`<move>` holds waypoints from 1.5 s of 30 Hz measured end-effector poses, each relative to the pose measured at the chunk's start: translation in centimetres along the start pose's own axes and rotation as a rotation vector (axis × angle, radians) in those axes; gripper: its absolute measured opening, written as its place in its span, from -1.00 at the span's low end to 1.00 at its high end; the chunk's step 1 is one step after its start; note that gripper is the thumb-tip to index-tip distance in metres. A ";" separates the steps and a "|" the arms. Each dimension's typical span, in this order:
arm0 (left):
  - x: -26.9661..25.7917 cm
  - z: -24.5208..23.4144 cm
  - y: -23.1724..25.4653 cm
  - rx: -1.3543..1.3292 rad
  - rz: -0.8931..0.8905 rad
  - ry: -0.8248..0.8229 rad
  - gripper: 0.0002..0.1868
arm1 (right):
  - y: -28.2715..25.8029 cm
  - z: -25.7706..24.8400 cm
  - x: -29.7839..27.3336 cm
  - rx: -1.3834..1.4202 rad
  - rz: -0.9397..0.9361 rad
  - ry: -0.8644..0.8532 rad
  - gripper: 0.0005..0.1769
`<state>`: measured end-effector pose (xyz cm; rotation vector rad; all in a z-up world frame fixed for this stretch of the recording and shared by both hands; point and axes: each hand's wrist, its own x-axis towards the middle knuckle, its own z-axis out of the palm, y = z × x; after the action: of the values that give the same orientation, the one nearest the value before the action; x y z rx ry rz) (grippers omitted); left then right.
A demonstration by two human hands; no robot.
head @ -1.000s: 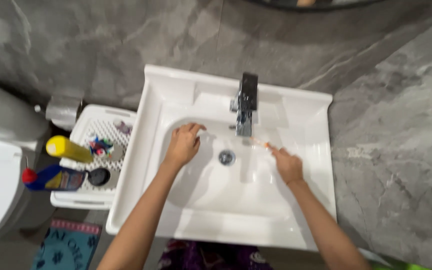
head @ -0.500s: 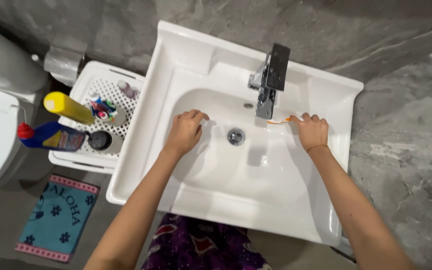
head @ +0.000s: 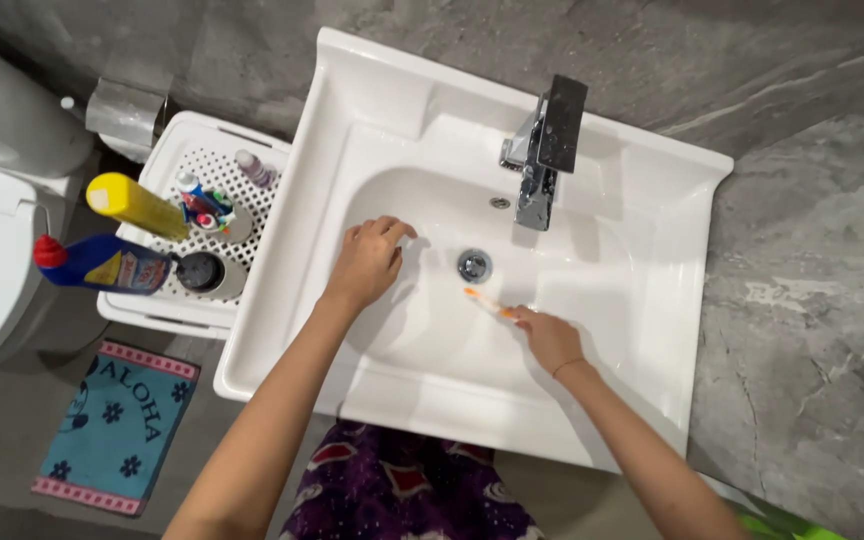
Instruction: Cleaning a bathroom sink and faucet using a toothbrush and cleaning solution.
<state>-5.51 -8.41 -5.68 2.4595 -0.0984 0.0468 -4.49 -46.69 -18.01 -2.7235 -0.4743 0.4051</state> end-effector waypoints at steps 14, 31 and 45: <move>-0.7 1.8 -0.8 -0.037 -0.011 -0.032 -0.67 | -3.8 -2.3 0.7 -0.125 0.297 -0.021 -0.69; -1.7 3.6 -0.8 -0.074 -0.003 -0.144 -0.68 | -5.7 -0.9 0.2 -0.131 0.346 -0.067 -0.57; -1.2 3.6 -0.8 -0.076 0.034 -0.138 -0.70 | -11.6 -1.3 3.4 0.032 0.330 -0.038 -0.69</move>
<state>-6.65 -9.95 -9.04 2.3831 -0.1989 -0.1099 -4.12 -35.52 -13.19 -2.7687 -0.0240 0.5430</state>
